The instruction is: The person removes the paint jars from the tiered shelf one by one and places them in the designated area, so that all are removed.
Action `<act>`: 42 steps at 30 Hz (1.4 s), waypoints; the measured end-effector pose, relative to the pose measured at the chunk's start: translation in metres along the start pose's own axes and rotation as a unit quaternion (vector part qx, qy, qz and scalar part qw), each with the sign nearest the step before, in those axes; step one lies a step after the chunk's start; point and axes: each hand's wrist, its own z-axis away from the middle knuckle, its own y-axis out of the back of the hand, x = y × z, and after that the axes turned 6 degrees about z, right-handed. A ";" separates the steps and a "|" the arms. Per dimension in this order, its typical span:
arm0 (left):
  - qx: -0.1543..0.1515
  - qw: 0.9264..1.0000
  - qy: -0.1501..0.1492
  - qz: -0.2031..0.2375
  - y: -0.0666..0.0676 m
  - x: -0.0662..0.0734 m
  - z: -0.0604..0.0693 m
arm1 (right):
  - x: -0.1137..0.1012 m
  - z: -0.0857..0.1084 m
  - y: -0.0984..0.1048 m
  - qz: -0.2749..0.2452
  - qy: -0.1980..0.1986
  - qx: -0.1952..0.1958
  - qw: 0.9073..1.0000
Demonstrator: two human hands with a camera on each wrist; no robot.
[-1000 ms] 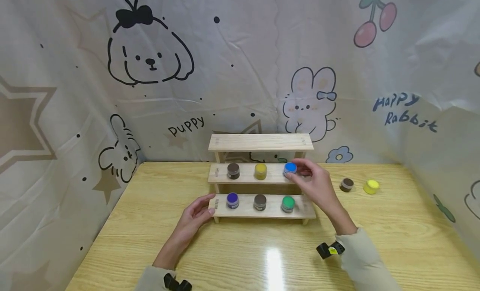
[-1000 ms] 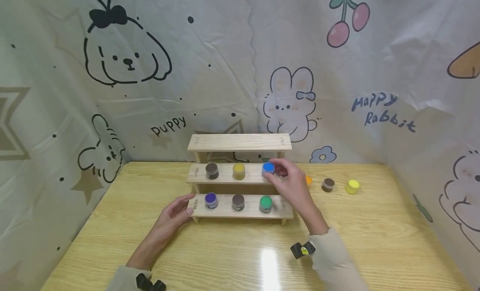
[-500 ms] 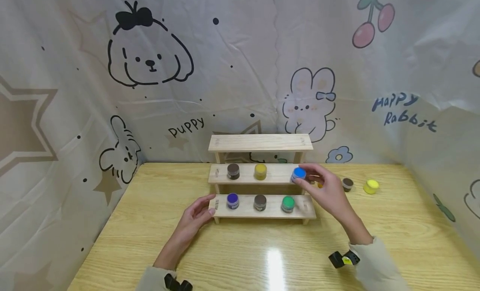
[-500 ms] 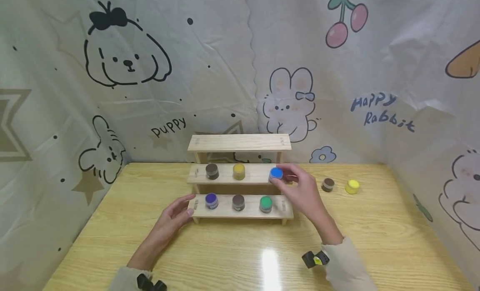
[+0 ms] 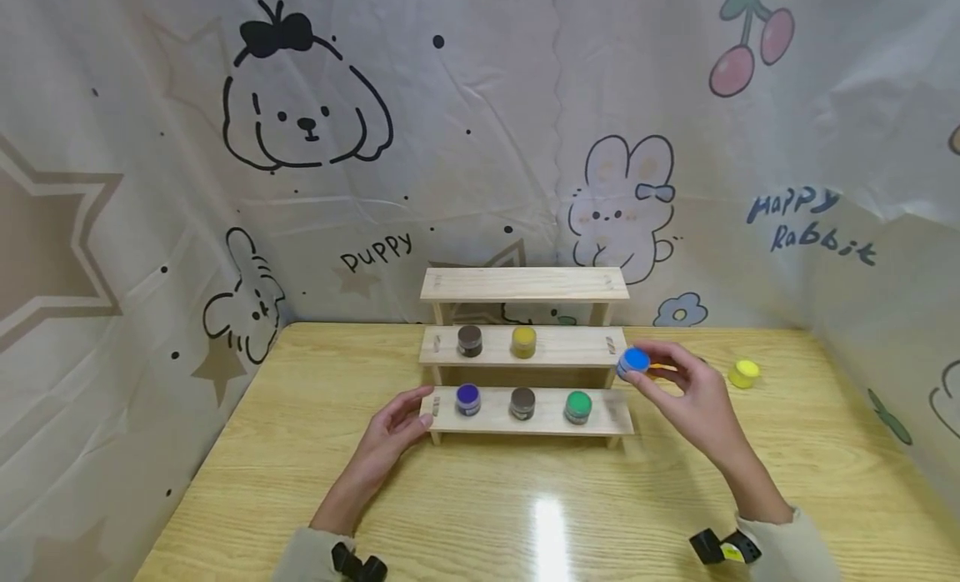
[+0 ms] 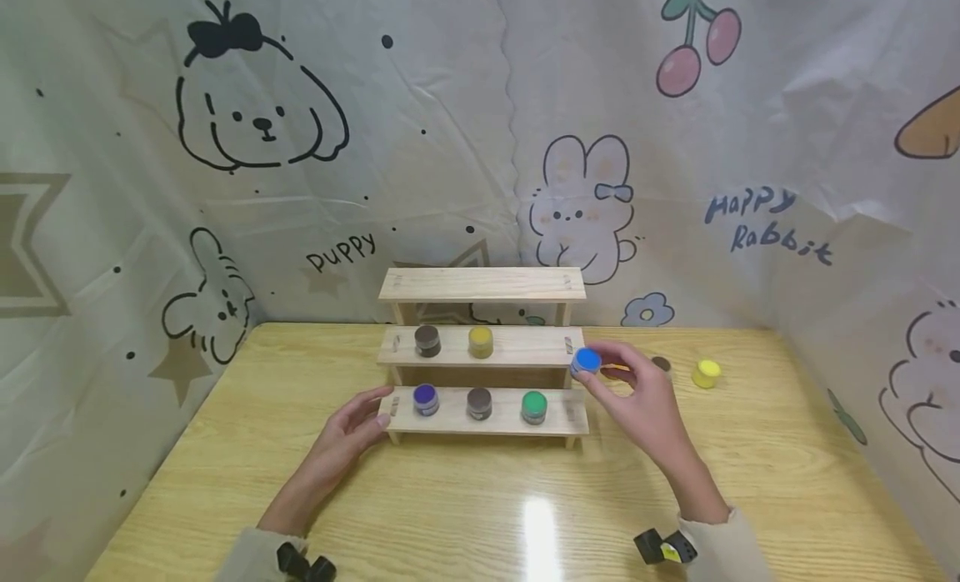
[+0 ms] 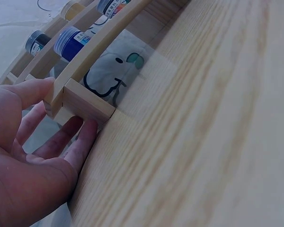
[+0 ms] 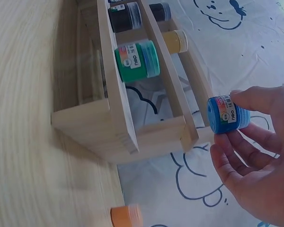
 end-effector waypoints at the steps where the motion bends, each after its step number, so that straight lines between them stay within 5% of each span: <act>1: -0.001 1.000 -0.001 0.000 0.000 0.000 -0.001 | 0.001 0.001 0.001 -0.002 -0.001 0.001 1.000; 17: -0.005 1.000 -0.005 0.002 -0.002 -0.001 -0.004 | 0.037 0.016 0.013 -0.039 -0.030 -0.009 0.999; 42: -0.003 1.000 -0.010 0.003 0.000 0.000 0.001 | 0.091 0.025 0.002 0.037 -0.127 -0.080 0.988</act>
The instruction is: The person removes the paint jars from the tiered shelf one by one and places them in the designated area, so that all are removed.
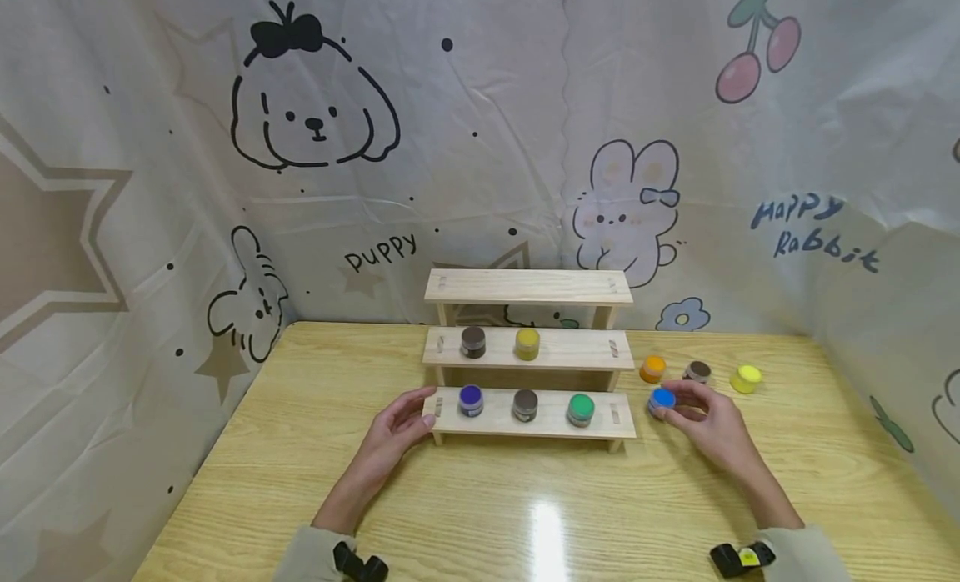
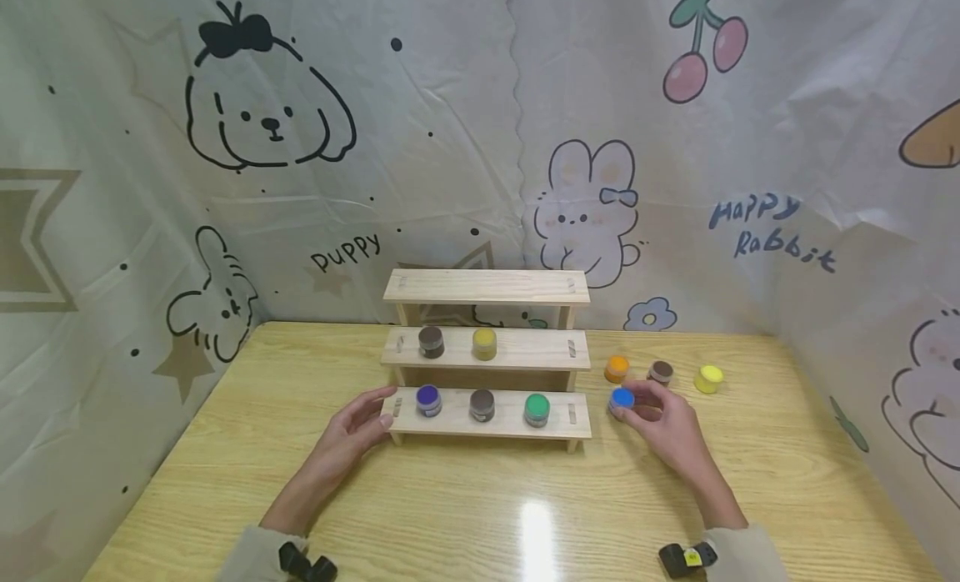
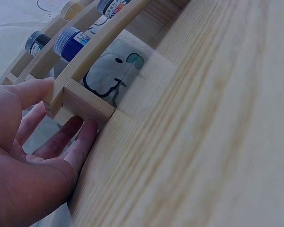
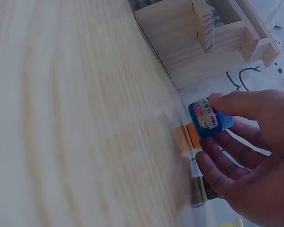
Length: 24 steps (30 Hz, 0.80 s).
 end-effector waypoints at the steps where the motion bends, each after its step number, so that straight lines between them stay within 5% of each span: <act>1: 0.001 1.000 0.000 0.000 0.000 0.000 0.000 | 0.001 0.000 0.000 0.001 -0.002 -0.001 1.000; 24: 0.000 1.000 0.006 -0.001 0.000 0.000 0.000 | 0.000 0.000 0.002 0.003 -0.014 -0.005 1.000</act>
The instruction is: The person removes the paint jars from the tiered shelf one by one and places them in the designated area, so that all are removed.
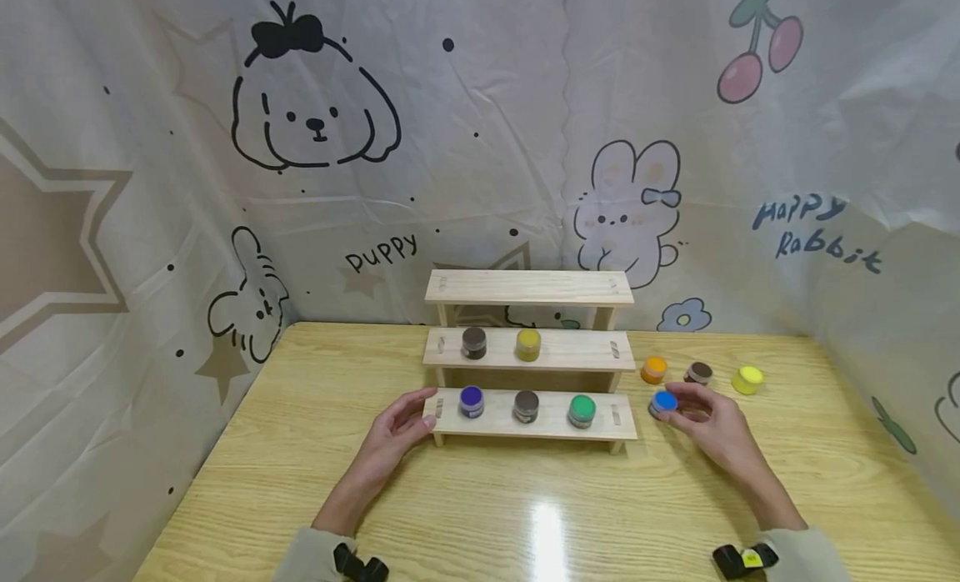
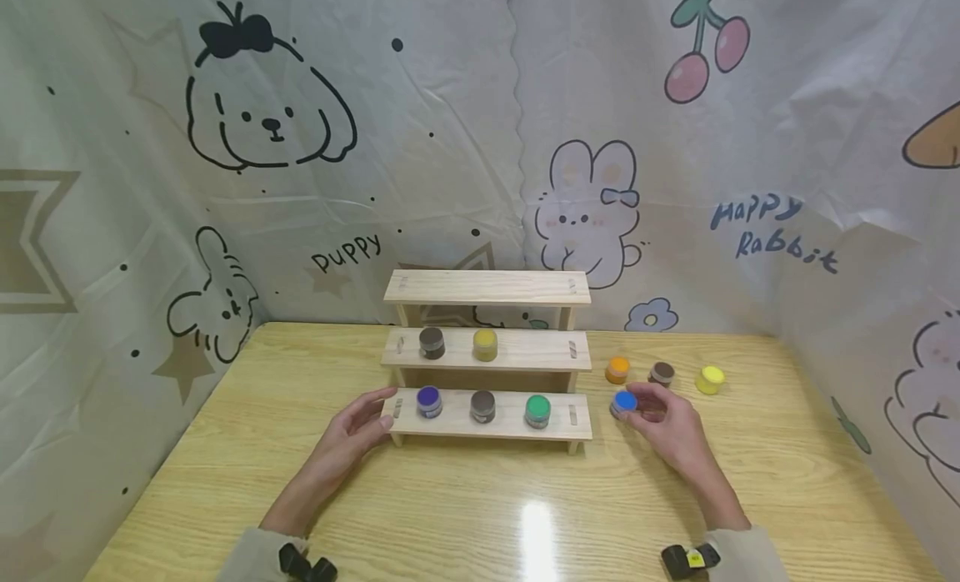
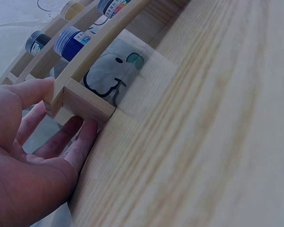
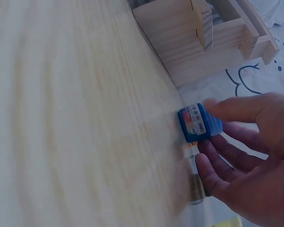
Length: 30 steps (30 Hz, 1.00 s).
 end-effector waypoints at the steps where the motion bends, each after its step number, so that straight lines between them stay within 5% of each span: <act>1: 0.000 1.000 0.000 0.001 0.000 0.000 0.000 | -0.001 0.001 0.002 0.002 0.000 0.001 1.000; 13: 0.000 1.000 -0.002 0.002 0.000 0.000 0.000 | -0.027 0.006 0.017 -0.017 0.028 0.048 0.998; 30: -0.004 1.000 -0.007 -0.010 0.002 -0.002 -0.001 | -0.088 -0.004 0.006 -0.106 0.139 0.027 0.984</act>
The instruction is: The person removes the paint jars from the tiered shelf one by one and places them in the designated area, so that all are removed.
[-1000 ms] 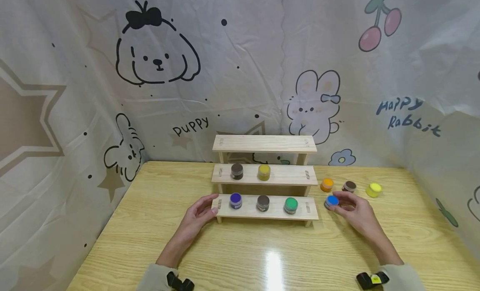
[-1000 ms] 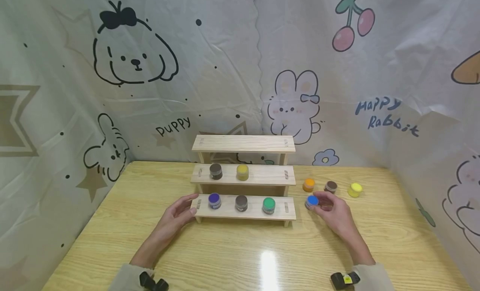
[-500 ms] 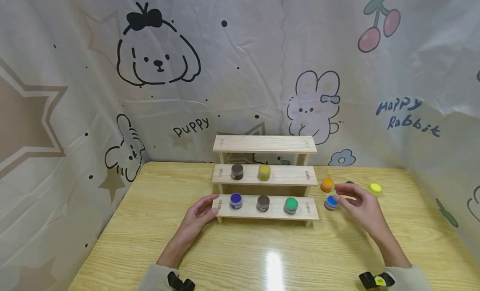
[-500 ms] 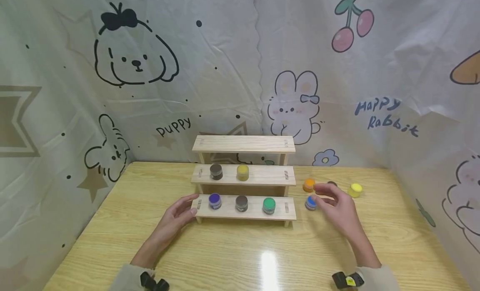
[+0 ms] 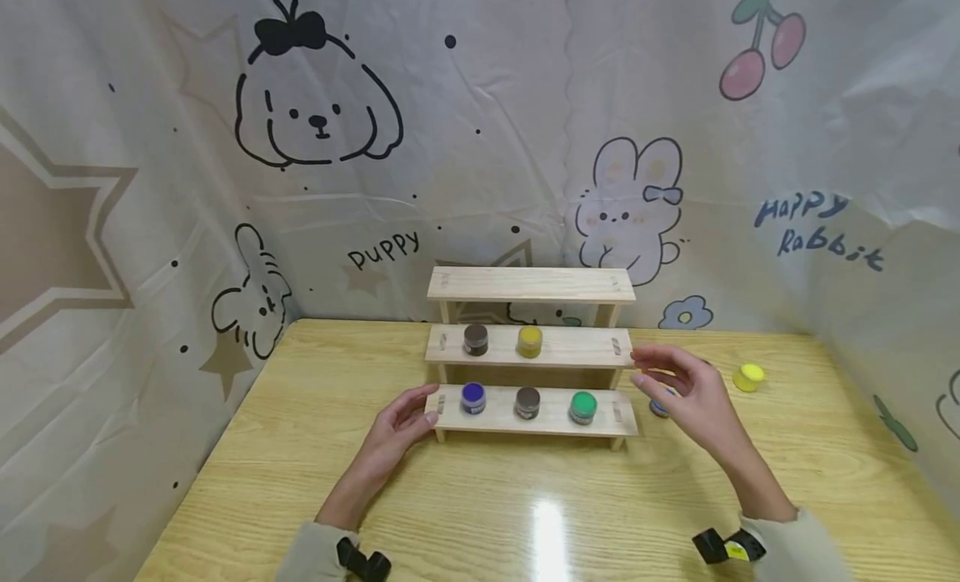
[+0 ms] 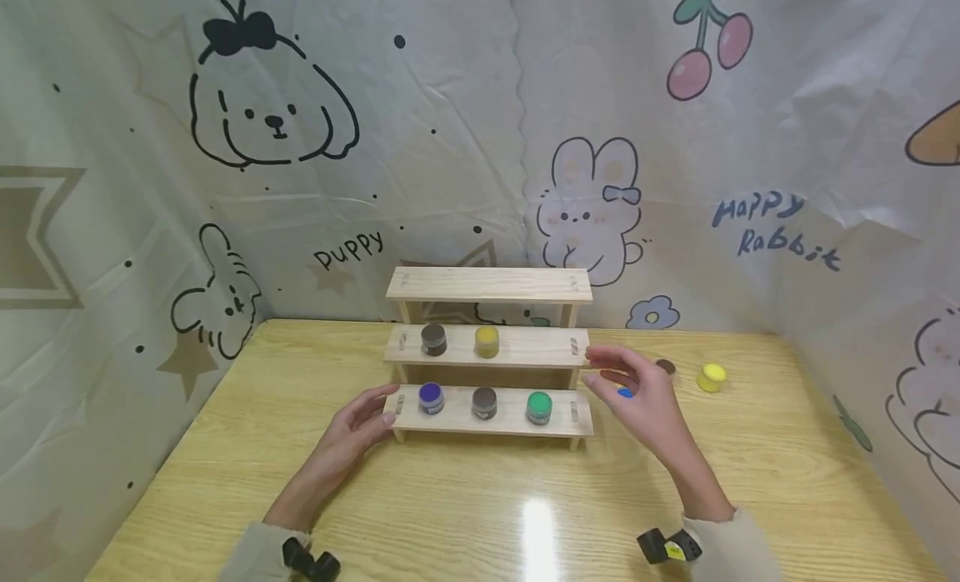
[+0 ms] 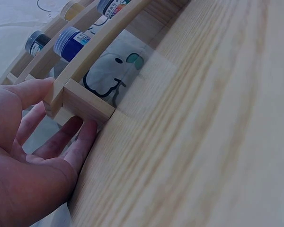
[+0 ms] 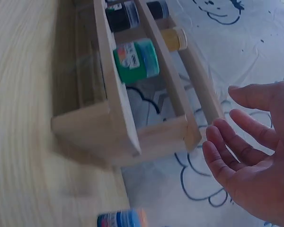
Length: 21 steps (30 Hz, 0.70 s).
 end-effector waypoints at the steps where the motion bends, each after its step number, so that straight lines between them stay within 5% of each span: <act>1: -0.001 1.000 -0.001 0.000 0.000 0.000 0.000 | -0.003 -0.003 -0.003 -0.004 0.003 -0.004 1.000; 21: -0.001 1.000 -0.002 0.002 0.001 -0.001 0.000 | -0.038 -0.059 -0.064 -0.068 0.016 -0.071 0.995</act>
